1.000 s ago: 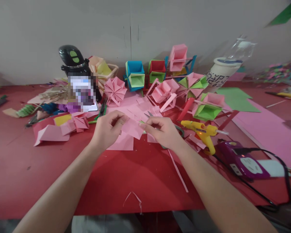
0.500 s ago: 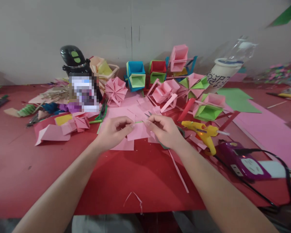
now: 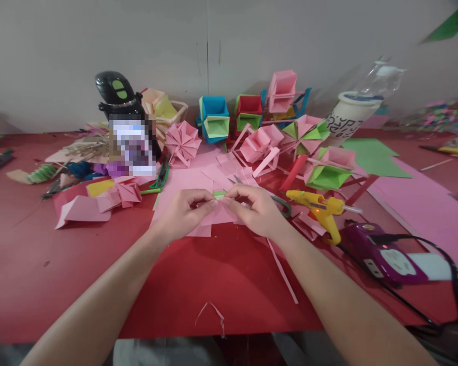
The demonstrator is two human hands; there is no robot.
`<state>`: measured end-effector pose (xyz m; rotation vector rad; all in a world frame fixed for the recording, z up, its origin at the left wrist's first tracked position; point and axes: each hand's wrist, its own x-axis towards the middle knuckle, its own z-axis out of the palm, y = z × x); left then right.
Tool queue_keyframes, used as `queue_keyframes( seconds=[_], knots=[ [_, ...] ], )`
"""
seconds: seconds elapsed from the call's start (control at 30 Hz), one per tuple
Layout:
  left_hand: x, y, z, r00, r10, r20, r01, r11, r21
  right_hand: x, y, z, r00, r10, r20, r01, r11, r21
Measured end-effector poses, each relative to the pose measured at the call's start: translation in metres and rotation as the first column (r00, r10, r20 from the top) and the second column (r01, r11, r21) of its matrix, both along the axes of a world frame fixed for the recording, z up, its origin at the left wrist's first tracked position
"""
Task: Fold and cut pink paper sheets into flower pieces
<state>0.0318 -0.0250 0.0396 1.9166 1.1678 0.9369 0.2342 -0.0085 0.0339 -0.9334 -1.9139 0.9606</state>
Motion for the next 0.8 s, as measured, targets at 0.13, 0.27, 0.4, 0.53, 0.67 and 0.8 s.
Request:
queue_keyframes(
  seconds=[0.13,0.27,0.4,0.53,0.67,0.8],
  knots=[
    [0.001,0.0,0.0,0.999,0.023,-0.023,-0.023,0.999,0.022,0.0,0.0,0.002,1.0,-0.029,-0.001,0.029,1.0,-0.013],
    [0.0,0.001,0.002,0.999,0.044,-0.017,-0.043,0.997,0.058,-0.001,0.0,0.001,0.998,-0.056,-0.009,0.056,0.998,-0.015],
    [-0.002,0.003,0.003,0.994,0.11,-0.024,-0.109,0.993,0.053,-0.001,-0.002,-0.003,1.0,0.0,-0.003,0.0,0.997,0.072],
    [-0.004,0.004,0.001,0.984,0.175,0.04,-0.171,0.982,-0.08,0.0,-0.001,-0.007,0.997,0.058,0.055,-0.067,0.981,0.179],
    [-0.003,0.003,0.001,0.976,0.171,0.133,-0.135,0.96,-0.244,0.0,0.001,-0.01,0.995,0.039,0.088,-0.057,0.976,0.209],
    [-0.002,0.002,0.003,0.969,0.165,0.185,-0.116,0.961,-0.25,0.001,0.002,-0.009,0.994,-0.001,0.112,-0.023,0.977,0.212]
  ],
)
